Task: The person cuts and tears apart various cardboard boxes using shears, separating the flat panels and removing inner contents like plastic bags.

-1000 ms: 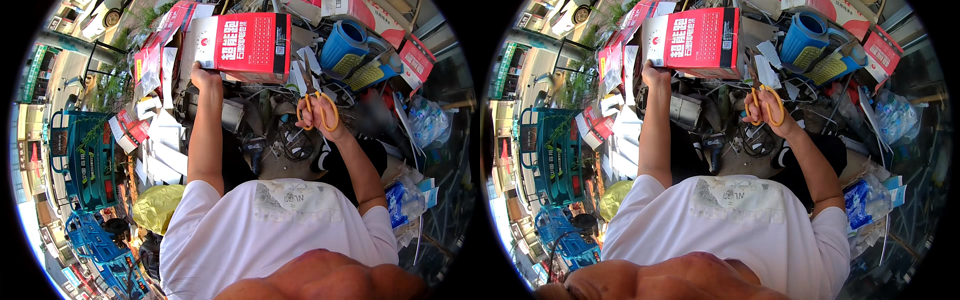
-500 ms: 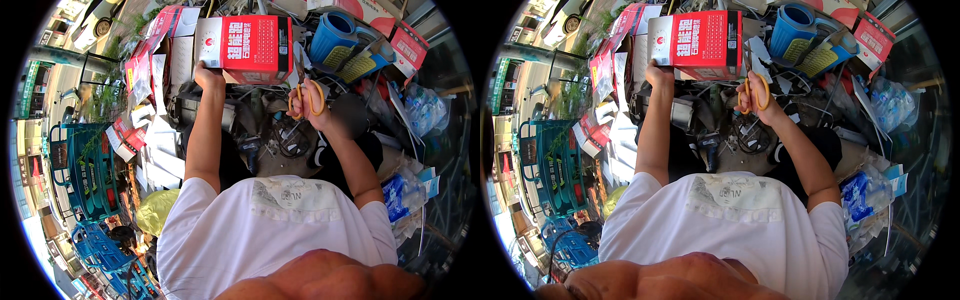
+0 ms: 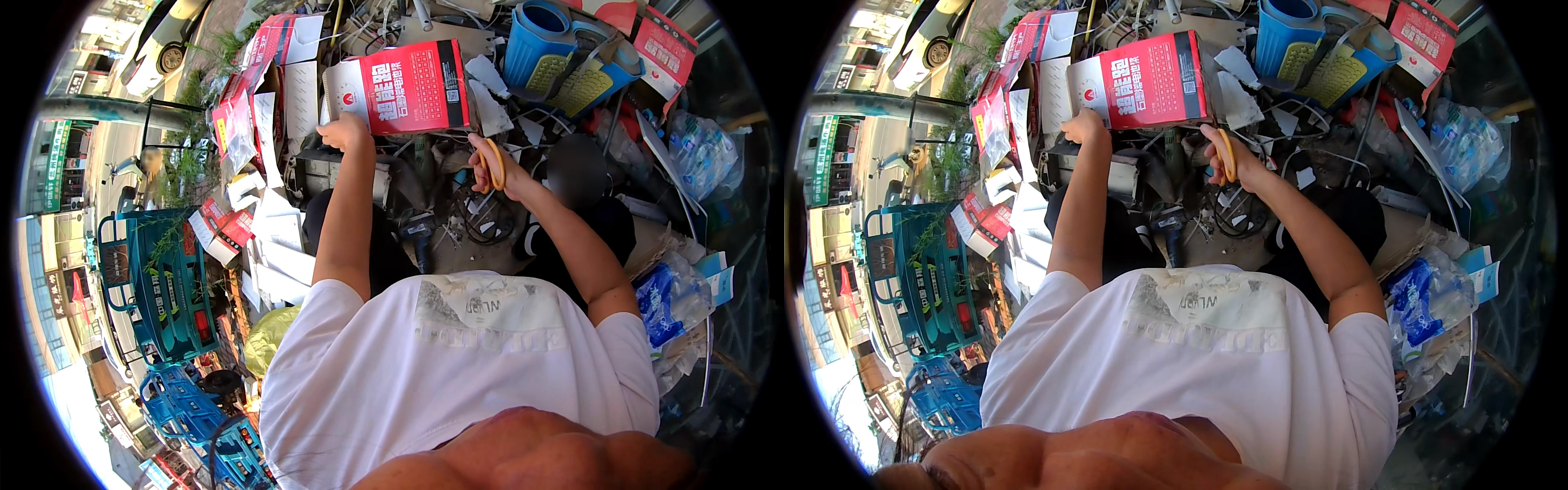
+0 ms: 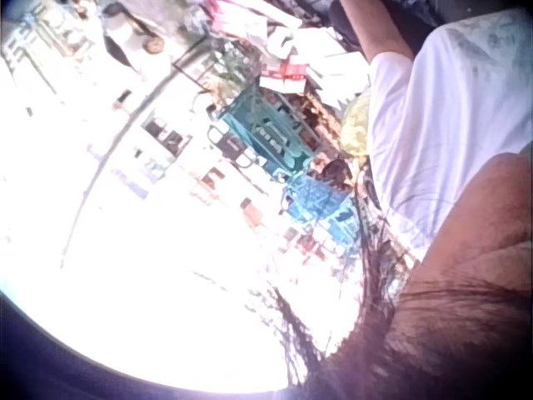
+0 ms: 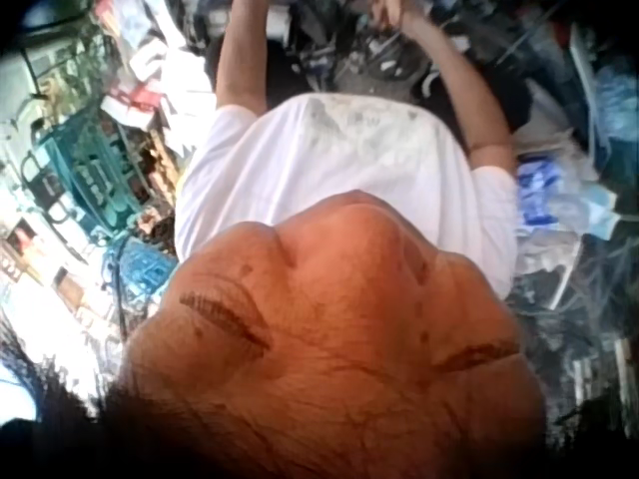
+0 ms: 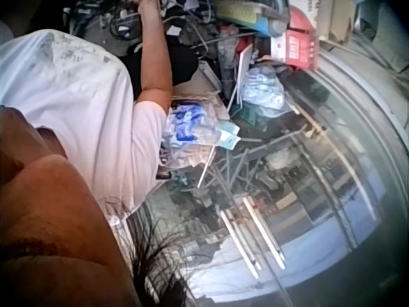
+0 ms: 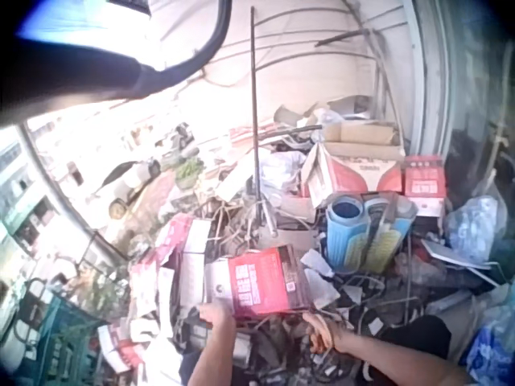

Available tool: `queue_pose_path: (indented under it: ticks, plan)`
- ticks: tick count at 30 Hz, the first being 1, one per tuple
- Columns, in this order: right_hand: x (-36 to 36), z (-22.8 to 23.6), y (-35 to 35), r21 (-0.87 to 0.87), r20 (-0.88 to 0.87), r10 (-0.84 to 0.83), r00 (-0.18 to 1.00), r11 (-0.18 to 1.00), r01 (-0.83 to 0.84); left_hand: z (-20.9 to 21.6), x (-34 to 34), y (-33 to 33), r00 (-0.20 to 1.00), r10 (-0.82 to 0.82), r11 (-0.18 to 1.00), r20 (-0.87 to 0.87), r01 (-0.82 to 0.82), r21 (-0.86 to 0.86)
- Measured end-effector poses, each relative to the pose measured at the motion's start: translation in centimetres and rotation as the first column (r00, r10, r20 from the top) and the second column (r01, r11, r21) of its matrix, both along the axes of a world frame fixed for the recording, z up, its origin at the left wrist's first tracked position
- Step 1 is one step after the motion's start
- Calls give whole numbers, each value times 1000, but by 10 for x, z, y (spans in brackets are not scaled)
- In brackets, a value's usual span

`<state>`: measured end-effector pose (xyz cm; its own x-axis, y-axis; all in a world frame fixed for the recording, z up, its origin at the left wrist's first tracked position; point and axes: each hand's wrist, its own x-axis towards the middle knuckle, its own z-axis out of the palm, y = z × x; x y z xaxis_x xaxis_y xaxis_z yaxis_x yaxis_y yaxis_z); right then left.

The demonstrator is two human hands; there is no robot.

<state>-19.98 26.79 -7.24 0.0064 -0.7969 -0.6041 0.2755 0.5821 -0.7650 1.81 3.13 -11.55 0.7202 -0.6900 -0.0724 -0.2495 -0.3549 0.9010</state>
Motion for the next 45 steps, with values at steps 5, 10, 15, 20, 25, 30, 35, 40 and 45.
queue_pose_path:
  ticks: [5, 10, 15, 20, 25, 30, 35, 40, 45]
  plan:
    - [4, -23, 6, -129, -608, 89, 789, 969, -209, 58, -26, 34, 389, -477, 555, 788, 828, -73]
    - [21, 10, 15, -28, -937, 113, 330, 919, -393, 37, -23, 22, 162, -568, 449, 807, 883, 139]
    - [19, 15, 13, -60, -964, 62, 260, 897, -438, 38, -31, -9, 91, -516, 307, 852, 948, 85]
    - [29, 8, 10, -125, -954, 18, 299, 883, -453, 11, -32, -16, -14, -565, 285, 825, 935, 210]
    - [21, 9, 11, -169, -378, 29, 926, 981, -99, 5, -42, -9, 28, -534, 298, 845, 942, 158]
    - [9, 16, 23, 12, 159, -102, 982, 995, 102, 5, -27, -16, 70, -544, 286, 836, 952, 106]
    - [6, 19, 26, 45, 255, -20, 967, 999, 9, -2, -9, -25, 94, -506, 277, 857, 959, 58]
    - [12, 20, 25, 92, 160, -4, 987, 996, -11, -3, -5, -30, 89, -526, 287, 846, 955, 79]
    - [14, 11, 17, -18, 0, -10, 1000, 1000, 10, -3, -4, -33, 83, -538, 297, 839, 950, 97]
